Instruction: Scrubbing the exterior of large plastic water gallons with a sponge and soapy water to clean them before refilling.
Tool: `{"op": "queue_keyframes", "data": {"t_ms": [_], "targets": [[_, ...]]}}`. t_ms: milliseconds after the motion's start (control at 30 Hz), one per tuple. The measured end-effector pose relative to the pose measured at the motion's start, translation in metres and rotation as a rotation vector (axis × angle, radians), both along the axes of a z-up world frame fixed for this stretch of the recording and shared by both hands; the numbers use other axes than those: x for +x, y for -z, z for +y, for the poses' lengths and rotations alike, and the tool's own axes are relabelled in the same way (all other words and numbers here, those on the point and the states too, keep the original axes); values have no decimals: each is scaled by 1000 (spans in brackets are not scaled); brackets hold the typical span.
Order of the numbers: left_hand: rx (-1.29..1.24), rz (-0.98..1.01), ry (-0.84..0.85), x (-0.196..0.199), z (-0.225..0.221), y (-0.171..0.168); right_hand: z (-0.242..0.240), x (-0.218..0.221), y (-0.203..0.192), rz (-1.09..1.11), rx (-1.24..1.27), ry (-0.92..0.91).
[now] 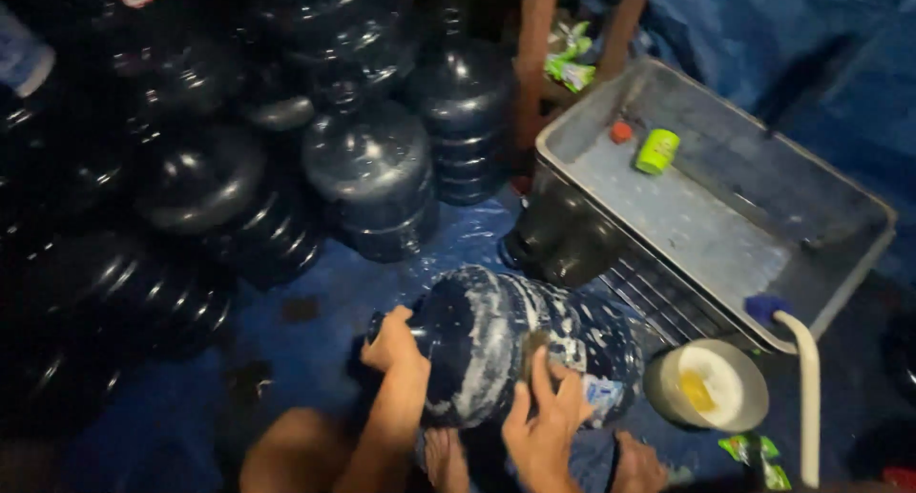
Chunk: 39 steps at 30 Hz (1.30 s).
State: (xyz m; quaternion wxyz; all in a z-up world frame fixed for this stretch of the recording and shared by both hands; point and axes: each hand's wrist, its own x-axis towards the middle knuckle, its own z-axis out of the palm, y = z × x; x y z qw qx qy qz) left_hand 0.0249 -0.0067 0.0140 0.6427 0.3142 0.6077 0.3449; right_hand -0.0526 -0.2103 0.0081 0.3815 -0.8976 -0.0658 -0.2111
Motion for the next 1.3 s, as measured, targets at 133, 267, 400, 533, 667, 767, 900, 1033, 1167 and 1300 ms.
{"op": "queue_keyframes", "data": {"t_ms": [133,267,400,533,667,767,900,1033,1167,1300], "targets": [[-127,79,-4,-4,0,-9,-18,-19,27,-51,55,-69],[-146,84,30,-6,-2,-17,-42,-4,58,-136,-51,-41],[-167,75,33,-7,-6,-22,-28,5,34,-41,-58,84],[-191,47,48,-9,-6,-30,-21,-16,60,97,-33,98],[-157,71,43,-6,-3,-14,-24,-42,95,89,-69,10],[-163,74,66,-8,-2,-18,-24,-38,93,43,-131,-50],[-166,70,51,-7,-2,-18,-19,-22,68,7,-14,-81],[-162,114,55,-3,1,-8,-12,-12,35,-22,-4,-84],[-103,97,36,-7,6,11,-5,-45,29,-19,11,-68],[-54,-88,52,-11,4,-19,-6,-54,18,-60,8,-176]]}}
